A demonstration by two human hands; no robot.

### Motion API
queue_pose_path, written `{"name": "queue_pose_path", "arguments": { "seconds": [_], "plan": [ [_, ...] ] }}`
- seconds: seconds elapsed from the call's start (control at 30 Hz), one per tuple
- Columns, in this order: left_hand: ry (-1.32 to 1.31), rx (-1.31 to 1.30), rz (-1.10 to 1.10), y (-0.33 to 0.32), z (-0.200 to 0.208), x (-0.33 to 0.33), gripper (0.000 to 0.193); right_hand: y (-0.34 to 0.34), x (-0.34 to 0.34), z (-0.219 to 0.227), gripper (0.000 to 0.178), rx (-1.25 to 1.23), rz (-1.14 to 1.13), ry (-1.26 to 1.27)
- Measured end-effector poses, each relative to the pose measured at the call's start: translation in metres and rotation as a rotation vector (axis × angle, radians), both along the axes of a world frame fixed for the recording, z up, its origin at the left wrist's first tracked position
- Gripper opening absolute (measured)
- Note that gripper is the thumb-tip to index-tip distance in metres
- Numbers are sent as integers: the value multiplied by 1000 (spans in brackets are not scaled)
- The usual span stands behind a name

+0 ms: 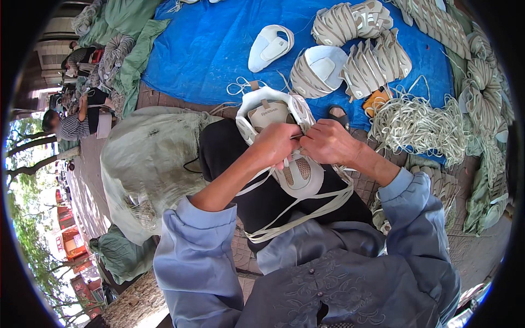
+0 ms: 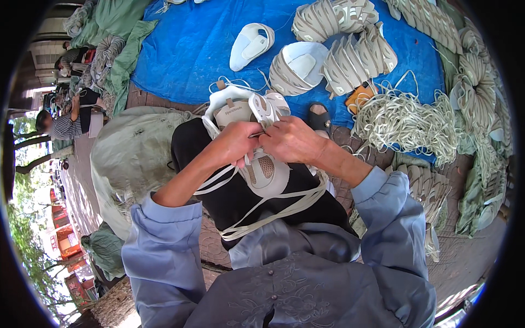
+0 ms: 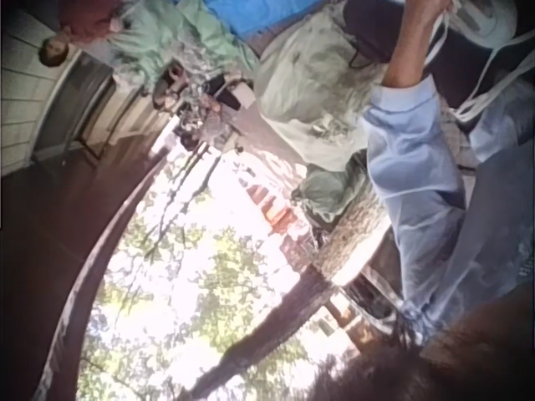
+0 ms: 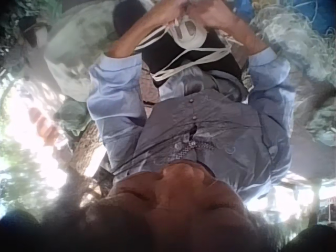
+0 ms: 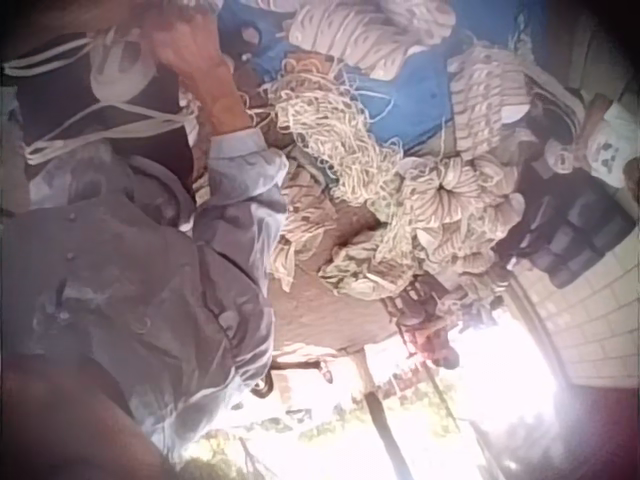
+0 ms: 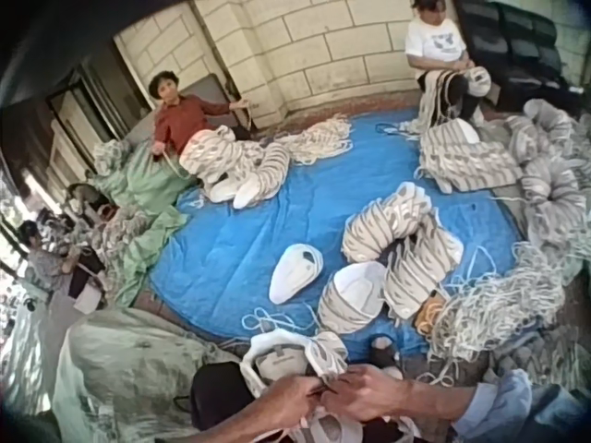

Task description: The person is lacing a white sneaker by hand. They thread a long white lace through the eyelets of the shoe, pulling it tight and adjusting the tension repeatedly. The task is performed while sitting, with the shoe resting on the person's lap.

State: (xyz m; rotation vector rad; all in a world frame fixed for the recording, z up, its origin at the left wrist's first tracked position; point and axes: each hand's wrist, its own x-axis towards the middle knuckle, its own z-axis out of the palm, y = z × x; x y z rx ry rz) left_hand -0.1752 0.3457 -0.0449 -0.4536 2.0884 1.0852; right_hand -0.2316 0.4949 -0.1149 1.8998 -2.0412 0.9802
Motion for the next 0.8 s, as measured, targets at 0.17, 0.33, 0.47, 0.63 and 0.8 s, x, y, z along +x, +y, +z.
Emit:
{"name": "queue_pose_path", "arguments": {
  "seconds": [0.17, 0.33, 0.47, 0.63, 0.8],
  "plan": [
    [112, 58, 162, 7, 4, 12, 14, 4, 3, 0, 15, 32, -85, -34],
    [59, 52, 161, 4, -2, 18, 11, 2, 4, -5, 16, 45, -53, -12],
    [168, -29, 162, 9, -10, 23, 15, 0, 4, -11, 19, -5, -54, -122],
    [378, 53, 538, 8, 3, 43, 15, 3, 5, -6, 20, -42, -41, -352],
    [781, 101, 799, -25, 24, 51, 15, -5, 3, 15, 23, 67, -32, -584]
  ]
}}
